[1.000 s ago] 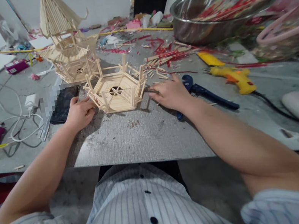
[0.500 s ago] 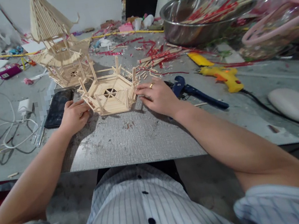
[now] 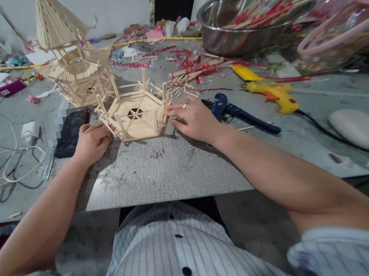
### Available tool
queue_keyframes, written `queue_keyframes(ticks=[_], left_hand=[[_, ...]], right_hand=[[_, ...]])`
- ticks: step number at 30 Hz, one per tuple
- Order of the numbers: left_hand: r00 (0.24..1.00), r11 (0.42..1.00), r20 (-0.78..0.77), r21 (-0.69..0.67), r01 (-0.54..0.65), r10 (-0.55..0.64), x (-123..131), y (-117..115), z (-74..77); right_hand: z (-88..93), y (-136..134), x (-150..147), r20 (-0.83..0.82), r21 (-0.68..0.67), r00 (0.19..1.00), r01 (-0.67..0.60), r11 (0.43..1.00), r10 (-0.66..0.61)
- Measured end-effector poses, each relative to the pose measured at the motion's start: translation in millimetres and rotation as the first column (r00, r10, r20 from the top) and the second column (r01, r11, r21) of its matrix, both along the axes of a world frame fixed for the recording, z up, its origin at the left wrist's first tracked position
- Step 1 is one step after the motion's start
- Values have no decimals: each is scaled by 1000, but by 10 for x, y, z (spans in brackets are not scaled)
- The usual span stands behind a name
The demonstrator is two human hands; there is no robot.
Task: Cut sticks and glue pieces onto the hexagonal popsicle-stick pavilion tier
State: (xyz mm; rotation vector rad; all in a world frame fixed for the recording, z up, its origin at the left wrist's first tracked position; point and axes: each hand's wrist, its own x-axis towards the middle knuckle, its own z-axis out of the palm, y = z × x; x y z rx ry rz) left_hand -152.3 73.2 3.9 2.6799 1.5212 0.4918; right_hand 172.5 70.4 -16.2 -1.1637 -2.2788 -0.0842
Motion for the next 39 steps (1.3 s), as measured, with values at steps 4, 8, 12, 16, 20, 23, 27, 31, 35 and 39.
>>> queue_keyframes(ticks=[4, 8, 12, 16, 20, 23, 27, 31, 35, 39], left_hand=[[1000, 1000, 8, 3, -5, 5, -7, 22, -27], [1000, 1000, 22, 15, -22, 21, -20, 41, -59], [998, 998, 11, -10, -70, 70, -5, 37, -59], [995, 994, -25, -45, -97, 96, 22, 6, -24], [997, 995, -32, -57, -77, 75, 29, -16, 6], [998, 996, -30, -66, -59, 57, 26, -13, 11], [1000, 999, -7, -40, -9, 9, 12, 13, -6], [997, 997, 26, 22, 70, -71, -20, 37, -32], [995, 995, 55, 39, 87, -89, -35, 34, -39], [996, 997, 62, 54, 55, -58, -27, 30, -41]], right_hand=[[-6, -3, -5, -9, -8, 1000, 4, 1000, -4], [0, -6, -8, -3, -12, 1000, 4, 1000, -4], [8, -11, -7, 9, -11, 1000, 1, 1000, -1], [-9, -10, -5, 9, 2, 1000, -1, 1000, 1], [-25, -6, -5, 9, 9, 1000, -5, 1000, 5], [-30, -8, -7, 13, 16, 1000, -6, 1000, 5], [-37, -15, -9, 12, 28, 1000, -3, 1000, 3], [-41, -19, -9, 8, 22, 1000, -1, 1000, 0], [-50, -18, -8, 10, 11, 1000, 9, 1000, -9], [-62, -13, -5, 2, 17, 1000, -2, 1000, 2]])
